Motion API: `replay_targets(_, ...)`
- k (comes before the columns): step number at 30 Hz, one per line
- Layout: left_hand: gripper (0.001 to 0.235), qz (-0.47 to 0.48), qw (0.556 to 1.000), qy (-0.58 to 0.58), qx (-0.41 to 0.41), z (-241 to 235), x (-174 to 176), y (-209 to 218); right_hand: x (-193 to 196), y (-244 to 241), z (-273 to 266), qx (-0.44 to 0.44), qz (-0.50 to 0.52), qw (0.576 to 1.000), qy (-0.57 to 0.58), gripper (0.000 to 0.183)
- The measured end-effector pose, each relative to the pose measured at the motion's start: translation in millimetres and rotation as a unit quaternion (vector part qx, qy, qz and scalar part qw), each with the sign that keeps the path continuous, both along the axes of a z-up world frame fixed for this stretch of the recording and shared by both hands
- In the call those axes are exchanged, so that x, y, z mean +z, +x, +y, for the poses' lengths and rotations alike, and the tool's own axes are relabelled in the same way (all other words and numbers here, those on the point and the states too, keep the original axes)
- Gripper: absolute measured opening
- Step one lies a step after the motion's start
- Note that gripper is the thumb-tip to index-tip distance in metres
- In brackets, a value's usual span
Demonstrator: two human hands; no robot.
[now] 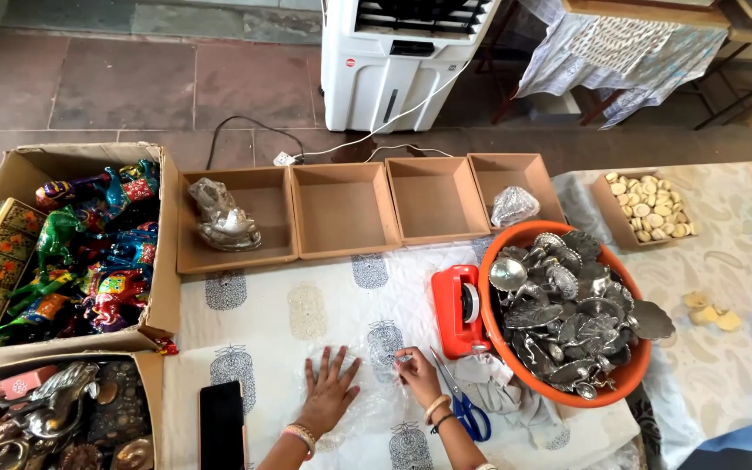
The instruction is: Wrapping small silver items in plastic and bubble wrap and placing them in boxes or a tray.
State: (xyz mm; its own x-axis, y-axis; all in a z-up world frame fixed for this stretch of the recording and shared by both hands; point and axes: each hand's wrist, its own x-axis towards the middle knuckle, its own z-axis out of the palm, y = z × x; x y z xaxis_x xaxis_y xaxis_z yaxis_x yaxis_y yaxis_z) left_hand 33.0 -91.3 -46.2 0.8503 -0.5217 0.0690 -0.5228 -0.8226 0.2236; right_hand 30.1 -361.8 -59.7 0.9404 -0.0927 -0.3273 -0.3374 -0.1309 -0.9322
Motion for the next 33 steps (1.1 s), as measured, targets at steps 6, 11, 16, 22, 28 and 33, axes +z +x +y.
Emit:
replay_targets(6, 0.080, 0.296, 0.950, 0.093, 0.015, -13.4, 135.7, 9.4, 40.3, -14.4, 19.2, 0.050, 0.048, 0.997, -0.025, 0.038)
replay_targets(11, 0.085, 0.291, 0.949, 0.124, 0.005, -15.8, 124.2, 8.5, 28.7, -29.7, 14.7, 0.004, 0.027, 0.999, 0.043, 0.026)
replay_targets(16, 0.085, 0.287, 0.949, 0.133, 0.004, -16.6, 125.2, 8.3, 2.7, -38.9, 16.1, -0.050, 0.003, 0.997, 0.061, 0.016)
replay_targets(22, 0.086, 0.279, 0.950, 0.139, -0.002, -15.6, 124.1, 8.3, 26.3, -20.4, 10.2, -0.080, 0.073, 0.994, 0.007, 0.018)
replay_targets(28, 0.087, 0.267, 0.952, 0.149, -0.009, -14.9, 123.3, 6.6, 53.5, 9.5, 23.7, 0.059, -0.046, 0.979, -0.188, 0.018)
replay_targets(33, 0.088, 0.255, 0.956, 0.143, -0.010, -13.3, 121.5, 5.3, 58.9, 21.9, 30.0, 0.126, -0.032, 0.941, -0.313, 0.012)
